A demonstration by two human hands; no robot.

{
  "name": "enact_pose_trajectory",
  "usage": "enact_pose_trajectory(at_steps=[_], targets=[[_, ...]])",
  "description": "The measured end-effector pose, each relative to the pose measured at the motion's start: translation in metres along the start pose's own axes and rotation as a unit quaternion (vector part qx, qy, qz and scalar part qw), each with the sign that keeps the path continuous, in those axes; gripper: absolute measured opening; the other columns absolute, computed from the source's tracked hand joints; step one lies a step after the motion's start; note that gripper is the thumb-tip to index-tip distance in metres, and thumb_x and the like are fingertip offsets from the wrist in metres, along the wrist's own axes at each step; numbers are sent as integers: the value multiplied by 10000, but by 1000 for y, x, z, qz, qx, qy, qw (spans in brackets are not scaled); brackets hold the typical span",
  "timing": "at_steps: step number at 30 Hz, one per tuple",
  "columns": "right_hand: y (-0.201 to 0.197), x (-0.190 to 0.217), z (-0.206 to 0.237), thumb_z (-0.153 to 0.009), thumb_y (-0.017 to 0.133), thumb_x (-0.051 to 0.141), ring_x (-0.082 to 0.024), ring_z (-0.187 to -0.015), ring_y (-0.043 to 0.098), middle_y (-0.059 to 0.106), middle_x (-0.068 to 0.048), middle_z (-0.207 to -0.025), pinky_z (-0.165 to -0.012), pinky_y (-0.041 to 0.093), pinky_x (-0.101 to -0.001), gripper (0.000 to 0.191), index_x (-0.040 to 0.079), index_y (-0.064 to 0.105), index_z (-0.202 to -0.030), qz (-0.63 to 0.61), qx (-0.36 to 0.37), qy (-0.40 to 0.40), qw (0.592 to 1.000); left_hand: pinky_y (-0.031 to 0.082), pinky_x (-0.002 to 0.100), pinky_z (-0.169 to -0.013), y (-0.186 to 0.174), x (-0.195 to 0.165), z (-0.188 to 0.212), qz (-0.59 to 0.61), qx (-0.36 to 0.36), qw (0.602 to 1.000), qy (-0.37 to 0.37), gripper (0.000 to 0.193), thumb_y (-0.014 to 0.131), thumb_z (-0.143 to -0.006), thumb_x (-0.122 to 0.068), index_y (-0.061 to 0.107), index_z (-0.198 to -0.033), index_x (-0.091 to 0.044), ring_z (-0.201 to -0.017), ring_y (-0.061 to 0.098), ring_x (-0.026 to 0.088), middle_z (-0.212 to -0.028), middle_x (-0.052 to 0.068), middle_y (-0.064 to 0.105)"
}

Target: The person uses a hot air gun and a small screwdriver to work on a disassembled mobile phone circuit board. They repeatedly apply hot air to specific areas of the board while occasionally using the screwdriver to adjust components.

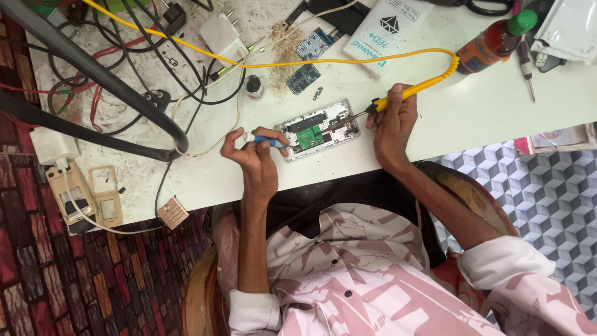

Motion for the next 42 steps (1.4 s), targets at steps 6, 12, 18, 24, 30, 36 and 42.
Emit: enact_pose_trajectory(at_steps=[6, 12, 18, 24, 30, 36, 42], targets=[[-1, 2, 1, -1161, 433, 395, -72, -513, 413, 437, -3, -719, -489, 450, -245, 349, 56, 453, -1084, 0, -5, -10, 1000, 519, 326, -731, 2, 4, 2, -16, 25, 999, -25, 293, 376, -1178, -331, 179, -1344, -192, -724, 568, 205, -968, 186, 652], [-1, 1, -1, -1154, 426, 398, -74, -496, 417, 453, -5, -687, -472, 443, -240, 351, 60, 461, -1065, -2, -4, -9, 1000, 525, 338, -757, 2, 3, 2, -24, 26, 999, -8, 290, 373, -1181, -332, 172, -1344, -202, -731, 577, 205, -967, 185, 660], [-2, -2, -2, -1154, 437, 386, -67, -497, 403, 440, 0, -692, -478, 449, -244, 342, 53, 469, -1088, -4, -9, -5, 1000, 541, 336, -795, 2, -1, 0, -25, 29, 999, 4, 285, 360, -1183, -333, 172, -1350, -200, -769, 610, 210, -998, 190, 668], [-1, -4, -2, -1151, 438, 390, -67, -489, 400, 430, 1, -668, -480, 452, -243, 345, 52, 463, -1087, -3, -5, -10, 1000, 541, 334, -799, 3, -3, 1, -35, 41, 999, -7, 285, 367, -1185, -313, 181, -1356, -181, -774, 599, 206, -1001, 184, 667], [-3, -3, -2, -1154, 428, 396, -72, -495, 414, 446, -1, -677, -474, 451, -242, 348, 58, 455, -1077, 0, -11, -11, 1000, 534, 324, -781, 3, 1, 3, -38, 39, 998, -27, 310, 366, -1176, -321, 174, -1366, -169, -755, 596, 192, -974, 168, 663], [-1, 1, 0, -1151, 429, 391, -79, -492, 424, 453, -6, -677, -467, 429, -242, 335, 66, 461, -1078, -6, -11, -14, 1000, 501, 313, -765, 1, 4, 5, -47, 36, 998, -28, 308, 373, -1181, -324, 181, -1362, -166, -744, 564, 194, -980, 168, 665], [-2, 4, 1, -1156, 417, 381, -69, -513, 432, 469, 14, -720, -476, 436, -237, 317, 84, 452, -1049, -3, -24, -12, 1000, 515, 305, -786, 2, 0, 4, -55, 34, 998, -13, 311, 394, -1197, -264, 192, -1403, -148, -771, 553, 188, -1010, 163, 654]])
Point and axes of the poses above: each hand's wrist, its own z-axis away from the middle knuckle, its own y-axis out of the palm, x = y × z, the point moved 4 cm from there along -z, towards the middle knuckle
